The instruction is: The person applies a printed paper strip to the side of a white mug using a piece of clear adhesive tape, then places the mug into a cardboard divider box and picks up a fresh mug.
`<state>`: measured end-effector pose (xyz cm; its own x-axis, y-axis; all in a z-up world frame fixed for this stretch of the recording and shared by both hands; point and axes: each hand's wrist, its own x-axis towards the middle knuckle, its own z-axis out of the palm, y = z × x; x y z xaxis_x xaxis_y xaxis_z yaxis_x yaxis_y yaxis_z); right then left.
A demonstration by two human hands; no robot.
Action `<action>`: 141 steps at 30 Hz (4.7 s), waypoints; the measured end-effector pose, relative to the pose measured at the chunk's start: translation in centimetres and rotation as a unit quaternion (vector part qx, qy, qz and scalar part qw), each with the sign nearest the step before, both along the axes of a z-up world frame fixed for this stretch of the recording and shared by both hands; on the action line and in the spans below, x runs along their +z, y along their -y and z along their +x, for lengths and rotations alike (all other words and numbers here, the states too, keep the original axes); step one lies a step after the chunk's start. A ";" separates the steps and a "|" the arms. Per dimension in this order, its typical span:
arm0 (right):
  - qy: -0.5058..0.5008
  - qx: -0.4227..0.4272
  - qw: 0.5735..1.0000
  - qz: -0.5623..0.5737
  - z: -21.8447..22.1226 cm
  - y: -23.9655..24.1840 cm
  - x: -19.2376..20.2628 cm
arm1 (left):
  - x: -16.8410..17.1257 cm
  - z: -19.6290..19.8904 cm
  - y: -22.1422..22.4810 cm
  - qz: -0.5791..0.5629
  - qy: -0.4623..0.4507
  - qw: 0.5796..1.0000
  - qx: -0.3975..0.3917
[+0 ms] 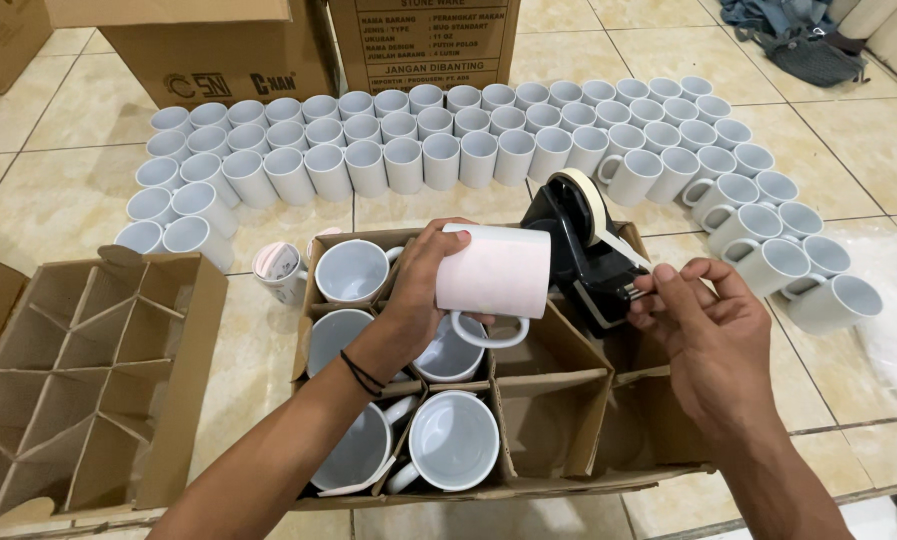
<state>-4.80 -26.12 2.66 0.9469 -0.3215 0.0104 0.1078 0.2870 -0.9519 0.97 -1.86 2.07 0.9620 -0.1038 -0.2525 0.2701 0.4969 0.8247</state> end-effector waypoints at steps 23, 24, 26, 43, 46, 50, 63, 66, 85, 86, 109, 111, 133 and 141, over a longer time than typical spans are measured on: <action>0.018 0.075 0.997 0.011 2.3 2.5 -1.0 | -0.5 0.0 0.4 -0.007 0.002 1.000 0.006; 0.020 0.070 0.997 0.015 2.1 2.4 -1.1 | -0.6 0.0 0.4 -0.010 0.009 1.000 0.003; 0.037 0.071 0.997 0.021 2.2 2.6 -1.7 | -0.6 0.1 0.5 -0.011 0.001 1.000 0.006; 0.050 0.044 0.992 -0.103 1.7 2.2 -2.0 | -0.5 -0.4 0.5 0.019 0.025 1.000 0.002; 0.050 0.073 0.983 -0.162 1.6 2.8 -1.6 | -0.5 -0.2 0.4 0.009 0.020 1.000 0.004; 0.029 0.120 0.974 -0.192 1.4 3.0 -1.0 | 0.0 -0.3 0.4 -0.002 -0.002 1.000 0.008; 0.024 0.243 0.936 -0.253 1.5 6.8 1.0 | -0.3 0.2 0.2 0.001 0.015 1.000 0.006; 0.116 0.371 0.897 -0.210 1.6 5.7 3.9 | 0.4 0.1 0.0 0.021 -0.001 1.000 -0.011; 0.001 0.654 0.655 -0.380 12.1 -8.5 9.9 | -2.9 2.9 -1.8 0.076 0.090 0.974 -0.194; 0.004 0.655 0.656 -0.375 12.2 -8.3 9.8 | -2.7 2.8 -1.8 0.081 0.088 0.974 -0.194; -0.108 0.562 0.533 -0.623 12.0 -10.5 11.8 | 0.8 1.1 -1.8 0.133 0.027 0.967 -0.217; -0.137 0.624 0.557 -0.531 13.3 -10.1 10.6 | 1.0 1.0 -1.8 0.139 0.025 0.966 -0.215; -0.177 0.656 0.556 -0.480 15.0 -9.1 9.8 | -0.1 1.2 -1.2 0.132 0.015 0.973 -0.187; -0.068 0.735 0.560 -0.377 15.5 -8.2 8.7 | 0.8 1.2 -1.3 0.139 0.008 0.970 -0.202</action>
